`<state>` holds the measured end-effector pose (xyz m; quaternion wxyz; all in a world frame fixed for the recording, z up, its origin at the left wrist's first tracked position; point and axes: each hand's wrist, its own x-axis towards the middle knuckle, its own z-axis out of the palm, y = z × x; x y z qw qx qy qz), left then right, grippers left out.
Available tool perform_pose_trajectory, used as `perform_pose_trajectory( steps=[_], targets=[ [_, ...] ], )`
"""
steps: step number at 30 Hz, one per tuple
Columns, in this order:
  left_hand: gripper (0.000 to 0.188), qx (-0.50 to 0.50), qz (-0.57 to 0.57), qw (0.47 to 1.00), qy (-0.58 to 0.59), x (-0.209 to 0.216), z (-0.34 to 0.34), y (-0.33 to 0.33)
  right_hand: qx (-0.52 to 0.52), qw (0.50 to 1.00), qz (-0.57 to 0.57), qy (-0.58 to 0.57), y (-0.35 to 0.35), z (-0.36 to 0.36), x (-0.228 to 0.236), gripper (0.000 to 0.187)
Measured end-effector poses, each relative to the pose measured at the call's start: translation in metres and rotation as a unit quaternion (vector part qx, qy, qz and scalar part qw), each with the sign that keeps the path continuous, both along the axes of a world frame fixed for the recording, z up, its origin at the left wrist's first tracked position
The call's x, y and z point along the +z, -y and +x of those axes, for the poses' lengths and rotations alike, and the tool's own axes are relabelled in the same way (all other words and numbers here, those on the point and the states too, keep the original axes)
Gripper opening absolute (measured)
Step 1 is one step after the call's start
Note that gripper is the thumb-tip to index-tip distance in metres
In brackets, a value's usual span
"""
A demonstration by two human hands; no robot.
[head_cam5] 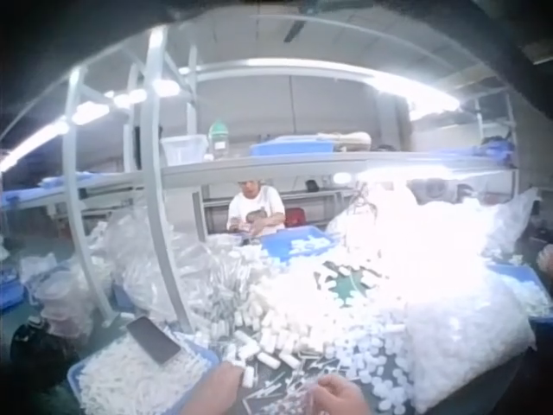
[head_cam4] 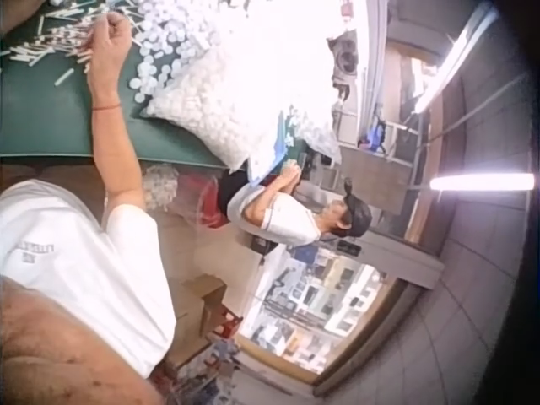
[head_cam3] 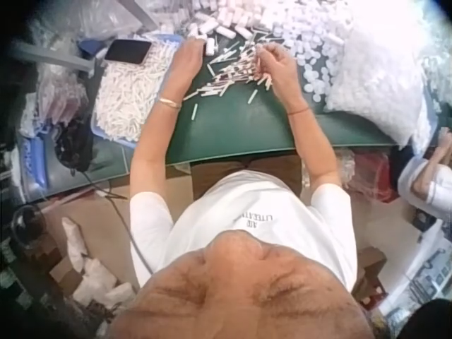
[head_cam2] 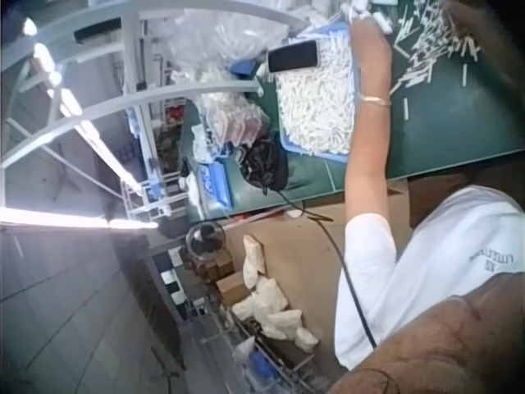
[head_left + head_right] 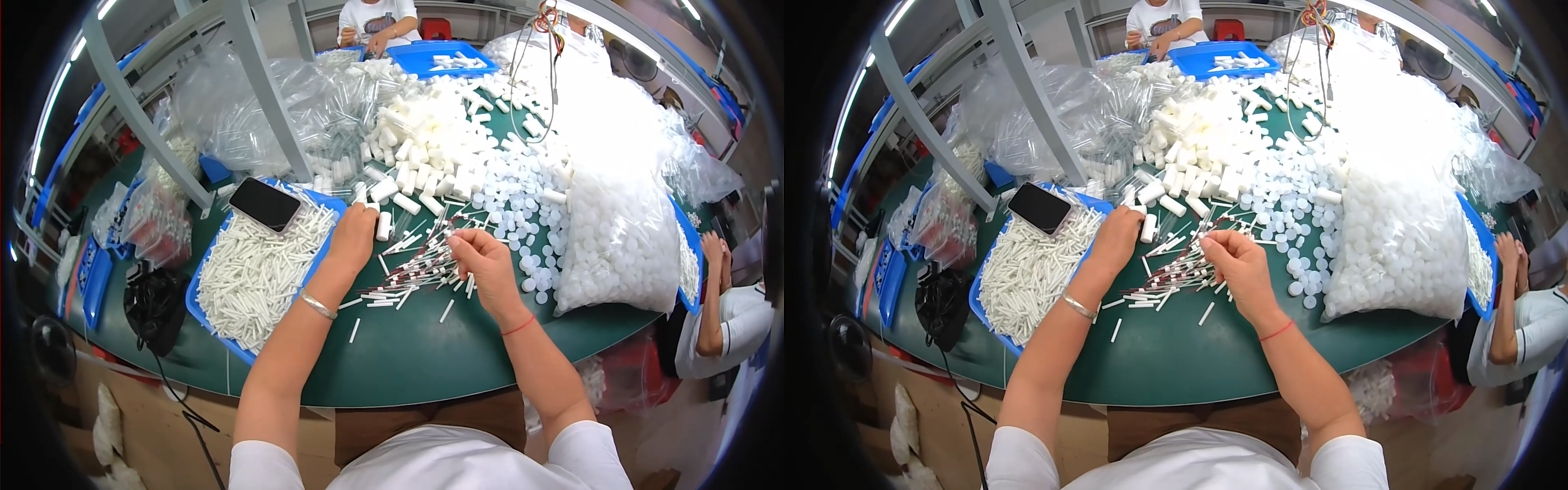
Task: Assembling small plastic components by inserting white sticks into white cylinders at a factory workbench.
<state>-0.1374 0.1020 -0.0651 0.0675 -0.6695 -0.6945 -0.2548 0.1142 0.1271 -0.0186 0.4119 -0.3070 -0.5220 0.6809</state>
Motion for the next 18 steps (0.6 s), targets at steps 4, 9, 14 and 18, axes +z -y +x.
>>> perform_pose_trajectory(
  steps=[4,9,14,18],
  targets=[
    [0.023,0.006,-0.033,0.961,0.275,0.02,0.013,0.011,-0.042,0.987,0.139,0.071,0.004,-0.004,-0.013,0.014],
    [0.036,-0.082,-0.1,0.649,0.75,0.035,0.046,0.046,-0.034,0.964,0.237,0.113,0.01,-0.005,-0.015,0.013],
    [0.033,-0.071,-0.075,0.601,0.793,0.04,0.057,0.057,-0.042,0.957,0.256,0.13,0.012,-0.007,-0.015,0.012],
    [0.032,-0.085,-0.075,0.602,0.79,0.037,0.057,0.061,-0.049,0.957,0.251,0.14,0.012,-0.007,-0.016,0.011]
  ],
)
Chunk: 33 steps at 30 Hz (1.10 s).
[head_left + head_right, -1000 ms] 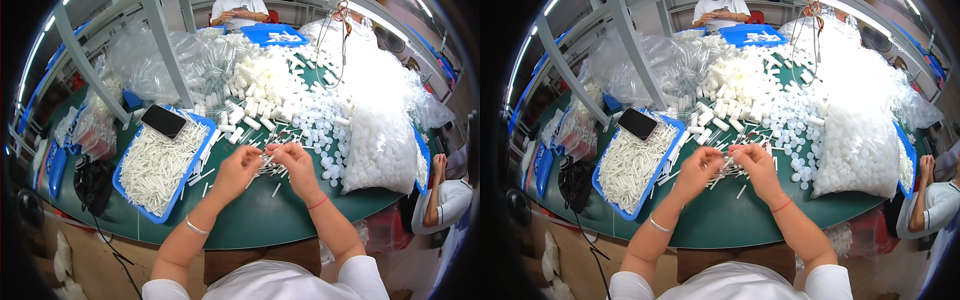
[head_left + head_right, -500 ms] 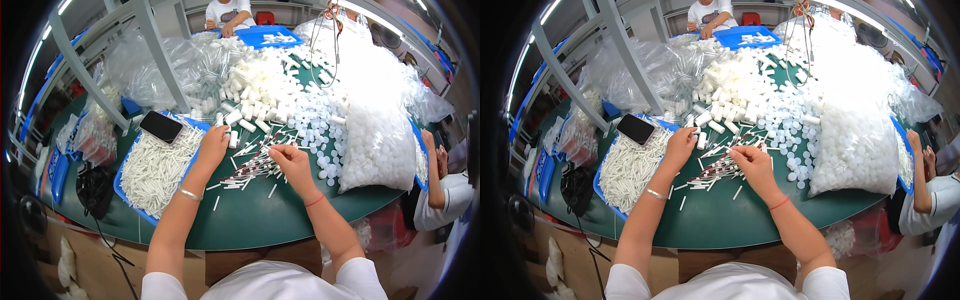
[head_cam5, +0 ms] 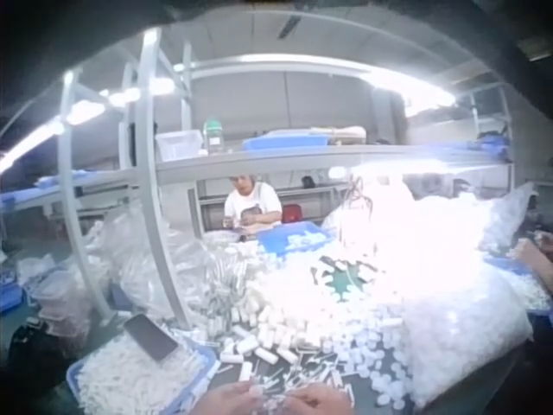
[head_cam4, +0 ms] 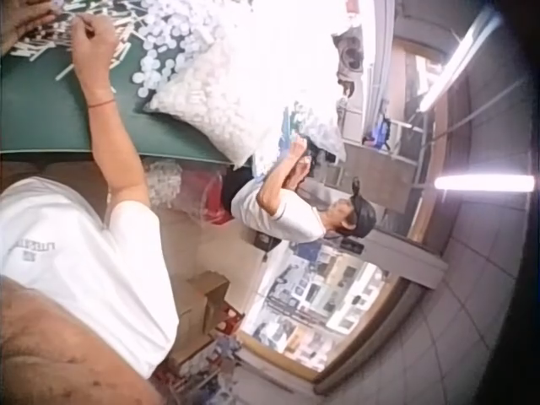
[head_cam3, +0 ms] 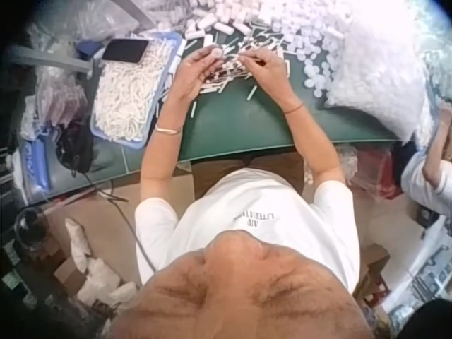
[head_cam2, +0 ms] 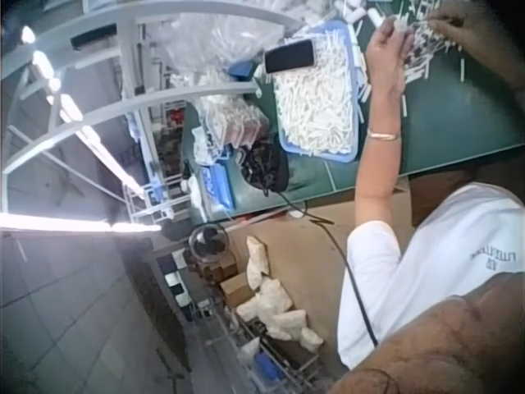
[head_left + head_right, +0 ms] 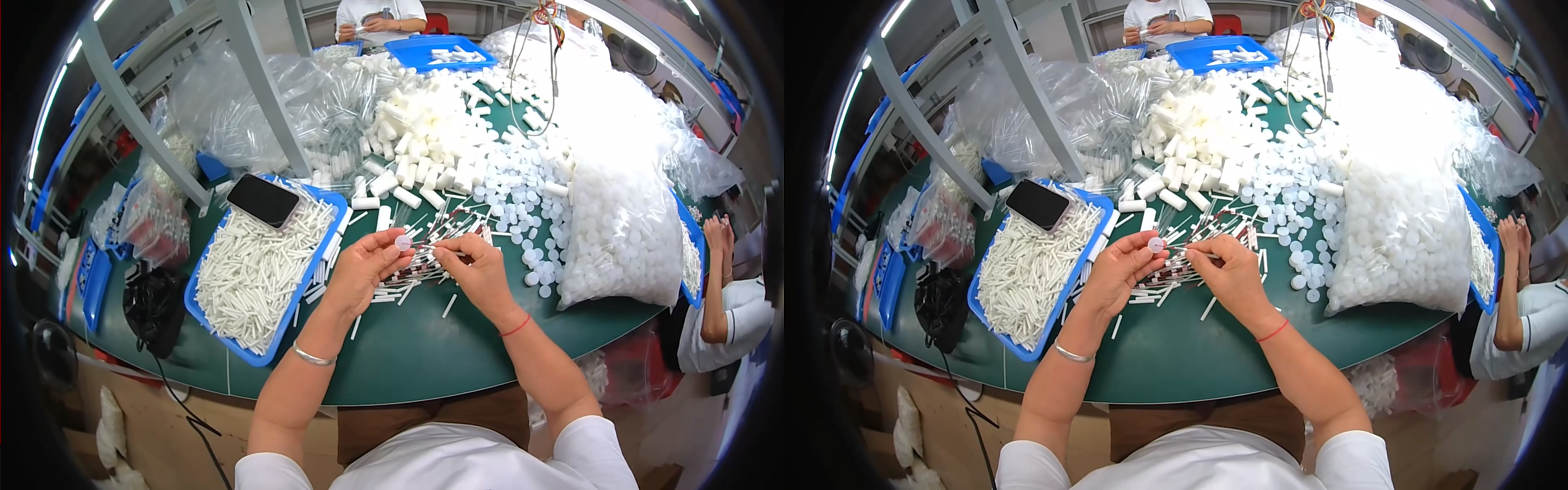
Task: Assembling small plastic components by inserting white sticks into white cylinders at a factory workbench.
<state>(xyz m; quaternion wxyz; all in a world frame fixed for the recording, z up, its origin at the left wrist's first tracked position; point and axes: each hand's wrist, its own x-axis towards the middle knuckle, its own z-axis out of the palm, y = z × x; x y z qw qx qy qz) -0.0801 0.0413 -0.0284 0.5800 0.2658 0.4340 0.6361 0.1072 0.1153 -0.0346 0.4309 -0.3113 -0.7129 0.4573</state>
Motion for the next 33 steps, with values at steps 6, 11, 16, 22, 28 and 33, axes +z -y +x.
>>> perform_pose_trajectory(
  steps=[6,11,16,22,28,33],
  targets=[
    [0.034,0.007,0.017,0.999,-0.043,0.0041,0.003,0.003,-0.008,1.0,0.006,0.014,-0.0002,-0.0001,0.0022,0.011],
    [0.032,0.013,0.022,0.995,-0.092,0.0006,0.0029,0.004,-0.027,0.998,0.052,0.026,0.0003,-0.0002,0.0048,0.009],
    [0.033,0.007,0.018,0.994,-0.111,-0.003,0.0003,0.0041,-0.02,0.995,0.091,0.042,-0.0001,0.0006,0.0079,0.009],
    [0.033,-0.003,-0.012,0.999,-0.052,0.0007,0.0018,0.0043,-0.017,0.995,0.092,0.043,-0.0004,0.0006,0.0072,0.009],
    [0.034,-0.007,-0.024,0.999,-0.037,-0.0002,0.0036,0.0042,-0.003,0.995,0.093,0.046,0.001,0.0015,0.0086,0.009],
    [0.033,-0.02,-0.026,0.991,-0.133,-0.0056,0.0065,0.0052,0.002,0.992,0.121,0.042,0.001,0.0001,0.0056,0.009]
  ],
)
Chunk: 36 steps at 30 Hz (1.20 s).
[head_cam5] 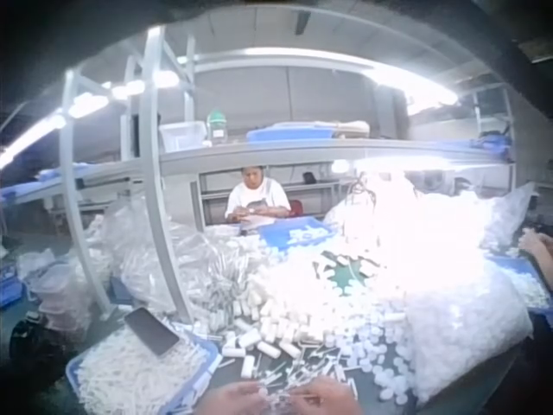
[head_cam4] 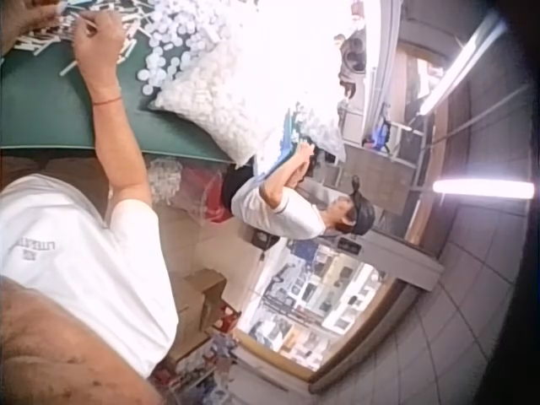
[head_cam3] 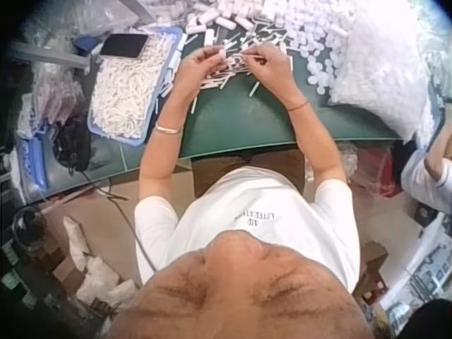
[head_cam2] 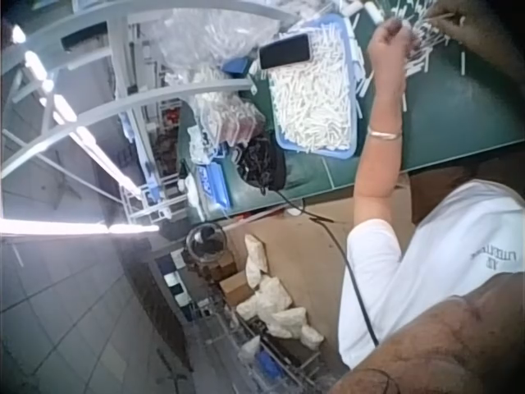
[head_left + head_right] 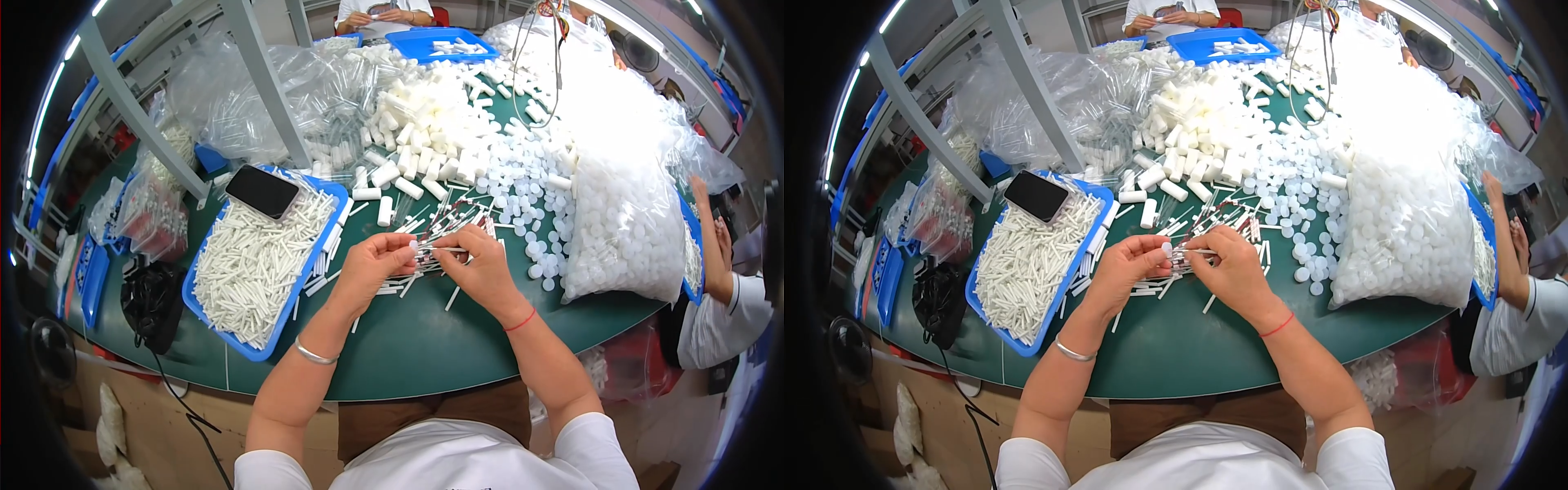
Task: Assembling small plastic components by inserting white sticks into white cylinders at a factory workbench.
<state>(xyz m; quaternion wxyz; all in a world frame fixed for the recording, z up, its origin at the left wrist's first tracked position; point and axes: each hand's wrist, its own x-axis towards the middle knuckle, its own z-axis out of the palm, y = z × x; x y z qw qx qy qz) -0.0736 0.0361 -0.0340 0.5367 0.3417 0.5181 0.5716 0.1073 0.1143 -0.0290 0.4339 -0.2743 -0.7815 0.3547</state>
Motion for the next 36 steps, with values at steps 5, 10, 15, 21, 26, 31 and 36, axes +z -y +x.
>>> perform_pose_trajectory(
  steps=[5,10,15,21,26,31,36],
  targets=[
    [0.027,-0.029,-0.037,0.998,0.048,0.0,0.001,0.0,0.053,0.998,0.013,0.018,0.0,-0.001,-0.005,0.01],
    [0.021,-0.005,-0.006,1.0,-0.018,-0.002,0.011,0.001,0.067,0.995,-0.076,0.003,0.001,0.0,-0.008,0.011],
    [0.018,0.051,0.143,0.963,-0.223,0.0,0.021,0.001,0.102,0.933,-0.344,-0.028,-0.003,0.004,0.002,0.014],
    [0.031,0.129,0.104,0.867,-0.47,0.0,-0.019,-0.043,0.07,0.905,-0.396,-0.136,-0.008,0.004,0.01,0.012],
    [0.032,0.115,0.059,0.754,-0.644,-0.035,-0.051,-0.069,0.054,0.914,-0.378,-0.137,-0.012,0.002,0.006,0.013],
    [0.026,0.129,0.102,0.777,-0.608,-0.024,-0.047,-0.053,0.027,0.943,-0.302,-0.139,-0.016,0.002,-0.005,0.017],
    [0.024,0.099,0.05,0.919,-0.378,0.004,-0.002,-0.006,0.004,0.985,-0.162,-0.061,-0.005,-0.001,-0.009,0.011]
  ],
)
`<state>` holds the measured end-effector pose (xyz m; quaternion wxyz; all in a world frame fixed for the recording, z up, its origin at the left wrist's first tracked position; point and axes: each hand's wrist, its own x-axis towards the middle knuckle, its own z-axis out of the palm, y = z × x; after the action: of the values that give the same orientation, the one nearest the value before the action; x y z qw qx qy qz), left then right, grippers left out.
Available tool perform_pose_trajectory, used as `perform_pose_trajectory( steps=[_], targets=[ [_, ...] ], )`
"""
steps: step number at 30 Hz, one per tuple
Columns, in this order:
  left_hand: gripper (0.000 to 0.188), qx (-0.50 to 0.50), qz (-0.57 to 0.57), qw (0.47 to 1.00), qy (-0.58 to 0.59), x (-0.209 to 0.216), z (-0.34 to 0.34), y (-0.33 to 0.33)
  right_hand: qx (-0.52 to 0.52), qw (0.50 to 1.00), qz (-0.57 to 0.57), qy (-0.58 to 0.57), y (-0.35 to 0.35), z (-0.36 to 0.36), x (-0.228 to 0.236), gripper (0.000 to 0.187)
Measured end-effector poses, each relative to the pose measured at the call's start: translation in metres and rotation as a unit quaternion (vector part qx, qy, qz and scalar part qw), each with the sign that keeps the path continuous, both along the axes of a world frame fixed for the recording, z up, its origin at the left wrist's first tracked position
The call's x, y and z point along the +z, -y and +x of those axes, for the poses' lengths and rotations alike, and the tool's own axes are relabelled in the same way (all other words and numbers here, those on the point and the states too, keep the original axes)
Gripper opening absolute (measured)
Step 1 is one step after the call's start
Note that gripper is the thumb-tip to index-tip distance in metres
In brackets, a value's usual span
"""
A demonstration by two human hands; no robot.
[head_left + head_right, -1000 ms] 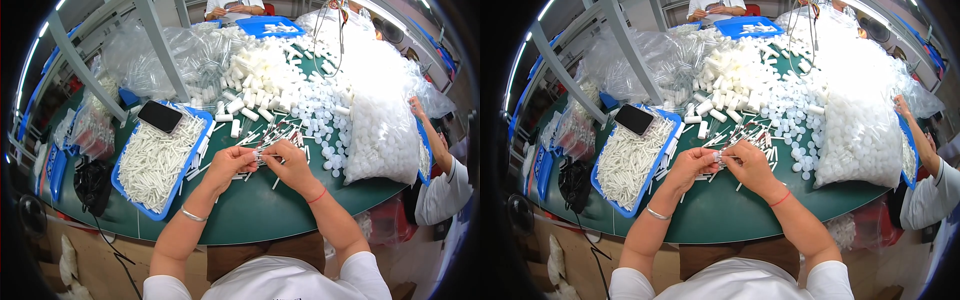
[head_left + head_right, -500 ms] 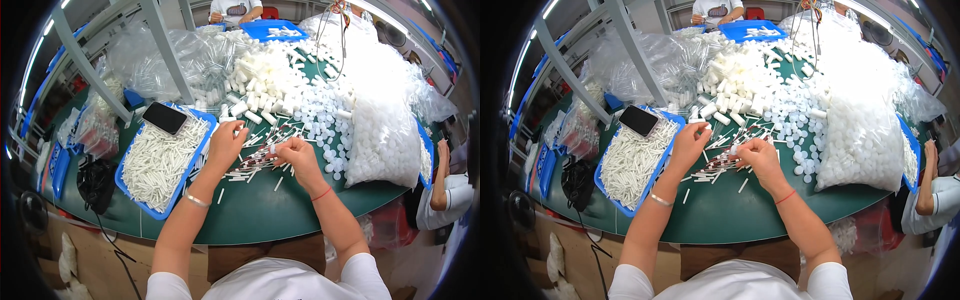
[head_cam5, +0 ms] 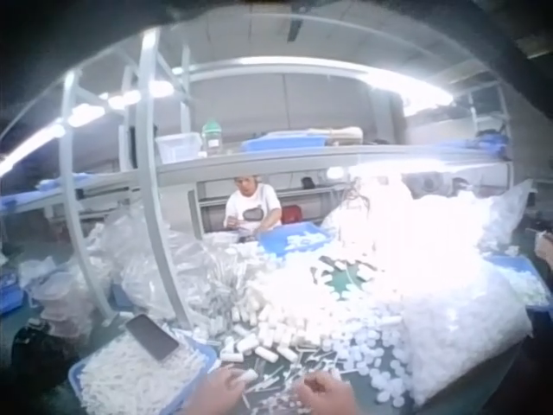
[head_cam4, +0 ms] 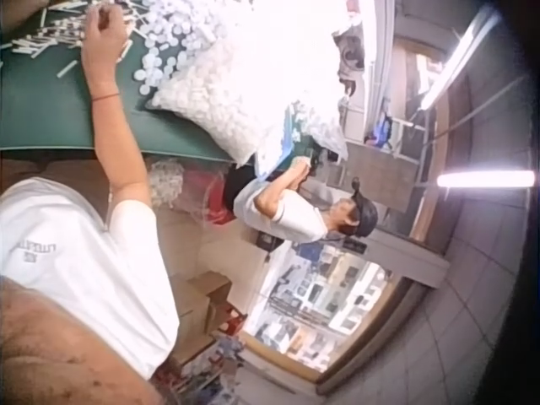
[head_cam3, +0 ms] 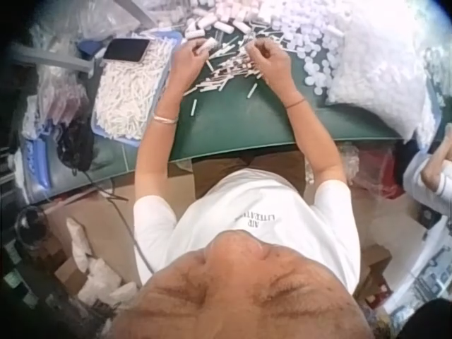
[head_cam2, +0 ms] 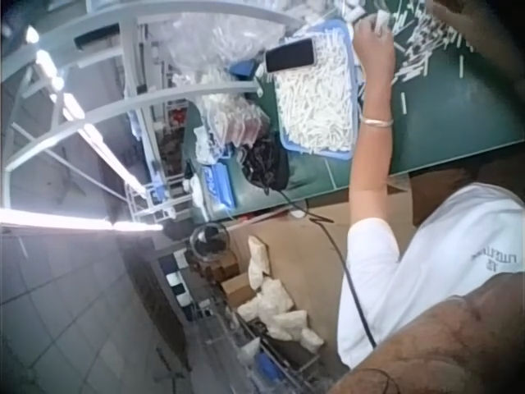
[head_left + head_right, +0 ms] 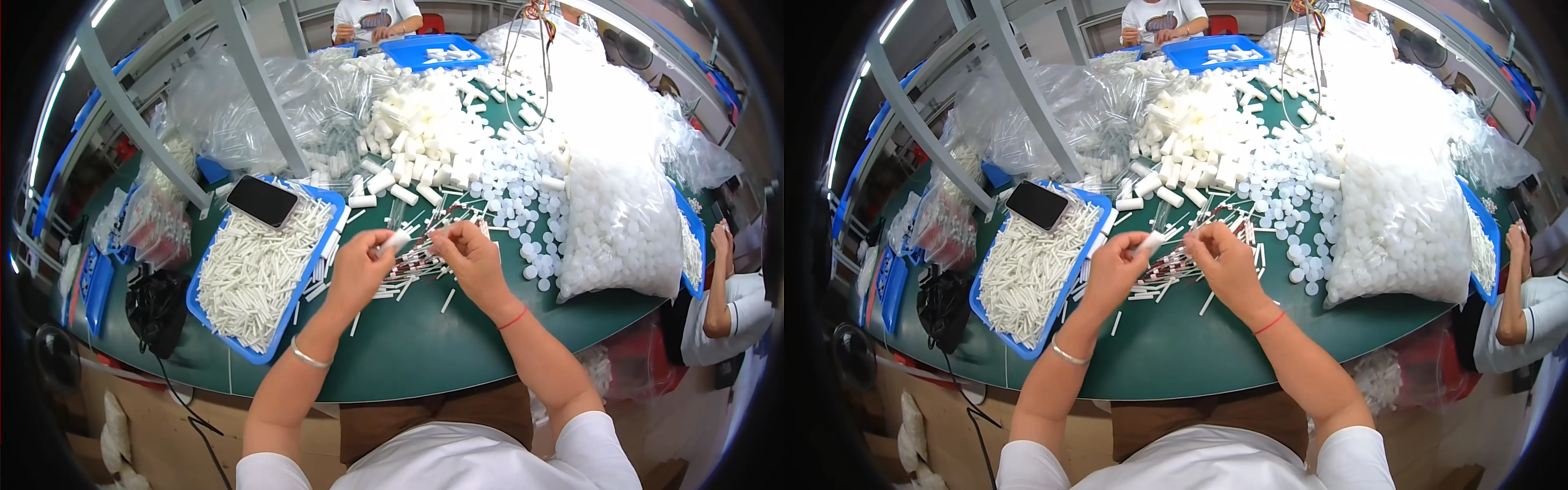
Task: Assembling small plastic components by inserting white sticks into white cylinders at a factory workbench.
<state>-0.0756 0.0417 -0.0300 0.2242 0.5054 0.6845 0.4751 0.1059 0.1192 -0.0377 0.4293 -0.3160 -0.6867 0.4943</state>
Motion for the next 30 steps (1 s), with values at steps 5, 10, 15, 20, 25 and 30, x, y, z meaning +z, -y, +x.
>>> perform_pose_trajectory(
  steps=[5,10,15,20,25,30],
  targets=[
    [0.026,-0.022,0.02,0.996,0.085,-0.001,0.022,0.017,0.087,0.995,-0.023,-0.034,0.006,-0.004,-0.003,0.016],
    [0.032,0.005,0.025,1.0,0.003,0.0,0.029,0.02,0.057,0.986,0.158,0.018,0.012,-0.005,0.001,0.018],
    [0.029,-0.032,0.106,0.991,-0.078,-0.012,0.026,0.018,0.055,0.974,0.22,0.018,0.018,-0.01,-0.003,0.013],
    [0.028,-0.11,-0.08,0.94,0.314,0.006,0.017,0.025,0.053,0.975,0.211,0.04,0.016,-0.006,0.002,0.013],
    [0.029,-0.144,-0.119,0.907,0.378,0.008,0.003,0.025,0.099,0.97,0.212,0.064,0.012,-0.003,0.006,0.013],
    [0.029,-0.116,-0.081,0.951,0.277,0.008,0.005,0.024,0.084,0.946,0.301,0.088,-0.002,0.003,0.0,0.013]
  ],
)
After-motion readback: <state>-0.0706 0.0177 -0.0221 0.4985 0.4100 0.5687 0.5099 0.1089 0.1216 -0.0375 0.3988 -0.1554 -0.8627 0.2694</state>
